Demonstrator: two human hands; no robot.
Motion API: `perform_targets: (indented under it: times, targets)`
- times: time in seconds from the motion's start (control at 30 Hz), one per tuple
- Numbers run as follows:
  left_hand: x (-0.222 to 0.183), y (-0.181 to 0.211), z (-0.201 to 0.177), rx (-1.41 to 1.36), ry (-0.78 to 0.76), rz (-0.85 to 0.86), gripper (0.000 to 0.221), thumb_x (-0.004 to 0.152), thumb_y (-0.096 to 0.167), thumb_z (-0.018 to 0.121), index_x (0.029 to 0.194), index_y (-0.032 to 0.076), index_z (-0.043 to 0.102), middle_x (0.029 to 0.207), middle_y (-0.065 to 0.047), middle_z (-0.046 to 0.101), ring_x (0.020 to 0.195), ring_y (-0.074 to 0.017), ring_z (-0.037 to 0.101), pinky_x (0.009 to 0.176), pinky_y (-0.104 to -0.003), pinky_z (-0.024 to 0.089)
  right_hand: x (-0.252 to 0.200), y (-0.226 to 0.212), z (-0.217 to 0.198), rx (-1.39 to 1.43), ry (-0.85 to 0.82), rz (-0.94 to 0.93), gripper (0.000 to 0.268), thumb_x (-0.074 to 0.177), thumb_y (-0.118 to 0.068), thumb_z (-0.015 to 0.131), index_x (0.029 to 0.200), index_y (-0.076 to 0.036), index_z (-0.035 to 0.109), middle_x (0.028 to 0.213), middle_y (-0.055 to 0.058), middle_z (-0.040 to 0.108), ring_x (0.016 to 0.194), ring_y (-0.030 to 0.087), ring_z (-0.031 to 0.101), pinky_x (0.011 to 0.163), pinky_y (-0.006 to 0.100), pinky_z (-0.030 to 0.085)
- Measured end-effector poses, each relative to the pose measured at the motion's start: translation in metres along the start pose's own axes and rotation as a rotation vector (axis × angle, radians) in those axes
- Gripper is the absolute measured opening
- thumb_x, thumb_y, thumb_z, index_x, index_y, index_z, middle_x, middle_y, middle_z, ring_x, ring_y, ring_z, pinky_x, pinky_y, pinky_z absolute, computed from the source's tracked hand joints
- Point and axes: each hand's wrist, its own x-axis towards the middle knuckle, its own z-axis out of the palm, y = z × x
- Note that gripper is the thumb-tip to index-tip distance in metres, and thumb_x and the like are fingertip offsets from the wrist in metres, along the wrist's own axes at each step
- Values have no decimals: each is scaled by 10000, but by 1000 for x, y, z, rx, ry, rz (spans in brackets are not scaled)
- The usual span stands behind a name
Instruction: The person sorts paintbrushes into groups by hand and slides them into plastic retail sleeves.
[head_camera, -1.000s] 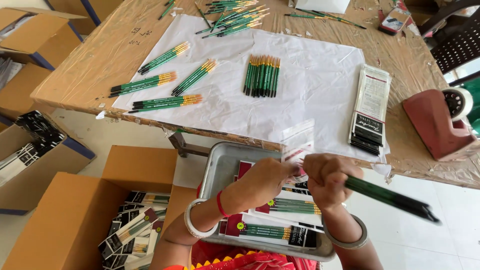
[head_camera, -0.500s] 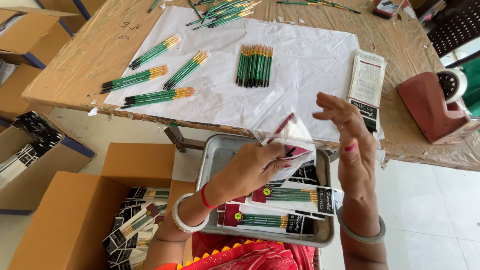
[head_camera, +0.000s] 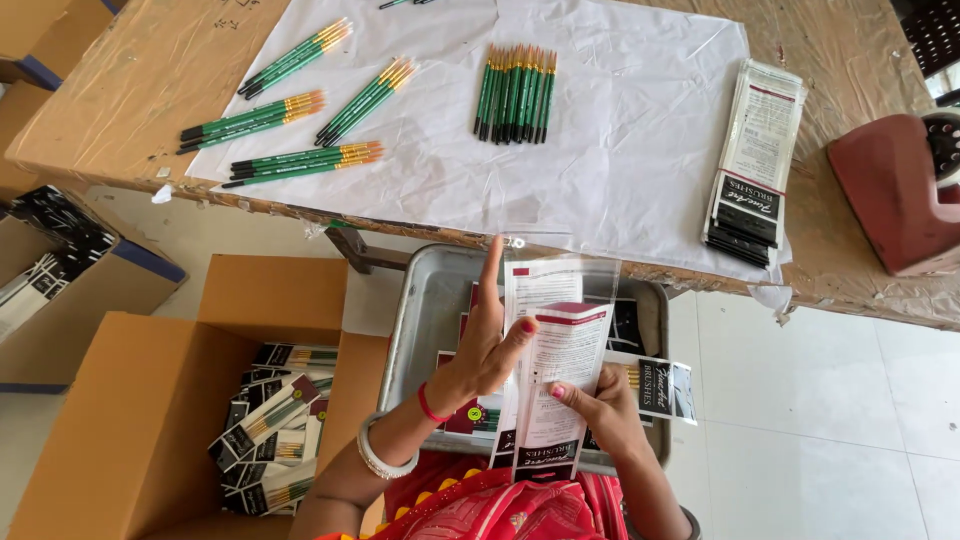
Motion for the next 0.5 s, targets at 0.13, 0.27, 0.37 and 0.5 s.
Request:
perform_targets:
  times: [0.13, 0.27, 0.37, 0.5]
  targets:
    - [-12, -27, 9, -155, 81, 209, 643, 1192, 459, 480, 1519, -77, 338, 1372, -269, 557, 1253, -262, 555, 1029, -409, 438, 6, 46, -12, 174, 14, 60, 227, 807, -153, 805, 948, 24, 782, 842, 113, 827, 700, 148, 752, 640, 305, 611]
    - [-16, -40, 12, -242, -74, -139, 385, 1095, 328, 615, 1255, -9, 708, 775, -28, 595, 705, -43, 451, 624, -268, 360, 4, 27, -21, -80, -19, -34, 265, 940, -199, 724, 1012, 51, 778, 882, 121, 797, 741, 143, 695, 671, 294, 563]
    - [-6, -32, 13, -239, -96, -225, 304, 1051, 256, 650, 1153, 4, 786, 625, 0, 594, 542, -6, 393, 488, -228, 293, 0, -59, -14, -539, 109, -395, 241, 975, -182, 682, 1089, 19, 749, 1061, 153, 750, 945, 195, 686, 805, 341, 555]
    - [-1, -19, 21, -217, -126, -203, 285, 1050, 214, 636, 1168, -8, 771, 707, -53, 663, 549, -3, 473, 486, -209, 347, -10, -140, -3, -906, 431, -930, 166, 929, -63, 767, 1081, -28, 710, 1083, 115, 684, 975, 217, 673, 827, 337, 553]
